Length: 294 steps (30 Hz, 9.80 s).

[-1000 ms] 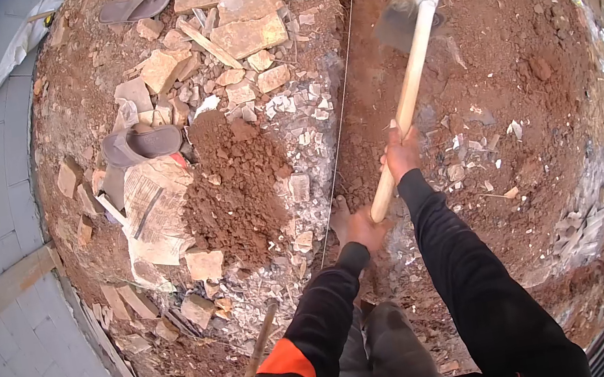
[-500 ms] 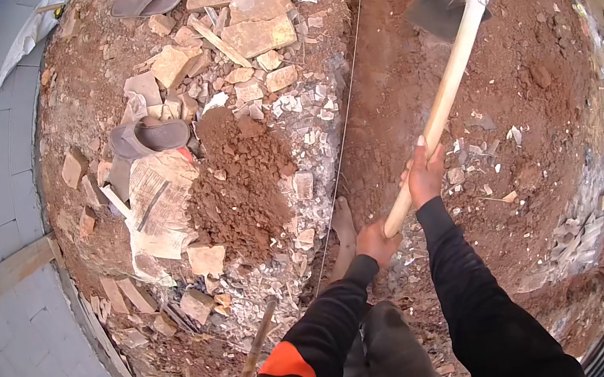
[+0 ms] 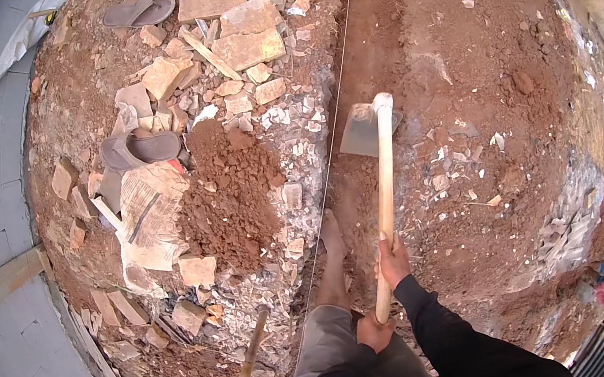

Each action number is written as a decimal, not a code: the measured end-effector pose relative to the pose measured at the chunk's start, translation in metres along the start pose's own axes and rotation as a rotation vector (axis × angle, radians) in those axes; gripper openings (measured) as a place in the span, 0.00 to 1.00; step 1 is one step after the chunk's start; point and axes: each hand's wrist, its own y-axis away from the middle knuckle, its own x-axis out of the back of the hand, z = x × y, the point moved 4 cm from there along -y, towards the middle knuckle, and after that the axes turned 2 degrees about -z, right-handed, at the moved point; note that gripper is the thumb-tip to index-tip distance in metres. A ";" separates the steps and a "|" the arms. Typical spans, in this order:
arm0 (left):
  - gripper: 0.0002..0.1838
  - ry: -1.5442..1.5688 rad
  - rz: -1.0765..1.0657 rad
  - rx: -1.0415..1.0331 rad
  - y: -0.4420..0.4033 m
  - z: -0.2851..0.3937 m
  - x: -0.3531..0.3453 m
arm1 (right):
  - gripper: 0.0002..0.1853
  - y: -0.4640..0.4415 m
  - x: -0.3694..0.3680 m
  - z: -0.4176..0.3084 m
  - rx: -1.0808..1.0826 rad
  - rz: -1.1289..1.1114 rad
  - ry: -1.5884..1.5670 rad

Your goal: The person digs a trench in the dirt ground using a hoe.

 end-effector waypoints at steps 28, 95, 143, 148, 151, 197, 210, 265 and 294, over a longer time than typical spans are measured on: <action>0.23 -0.193 -0.097 0.017 -0.104 0.049 0.024 | 0.20 -0.113 -0.014 -0.021 -0.152 -0.029 -0.001; 0.24 -0.495 0.134 -0.007 0.456 -0.042 0.243 | 0.12 0.339 -0.117 0.057 -0.322 -0.494 -0.628; 0.26 0.002 0.106 -0.046 0.075 -0.102 0.001 | 0.18 0.052 -0.019 0.098 0.112 -0.061 -0.002; 0.19 0.041 0.095 -0.270 -0.099 -0.061 0.010 | 0.24 -0.057 -0.031 -0.024 0.347 0.098 0.199; 0.17 -0.070 0.111 -0.211 -0.095 -0.022 0.028 | 0.26 -0.099 -0.042 -0.030 0.239 0.075 0.215; 0.19 -0.758 -0.016 0.267 0.481 0.050 0.453 | 0.17 0.330 -0.204 0.085 -0.423 -0.735 -0.599; 0.25 -0.159 -0.121 -0.028 0.350 -0.086 0.188 | 0.13 0.216 -0.061 0.086 -0.129 -0.234 -0.463; 0.20 0.044 -0.512 0.070 0.406 0.038 0.256 | 0.15 0.264 -0.060 0.110 -0.195 -0.399 -0.611; 0.16 0.280 -0.212 0.002 0.090 -0.266 0.015 | 0.17 0.032 -0.062 0.218 0.062 0.047 0.159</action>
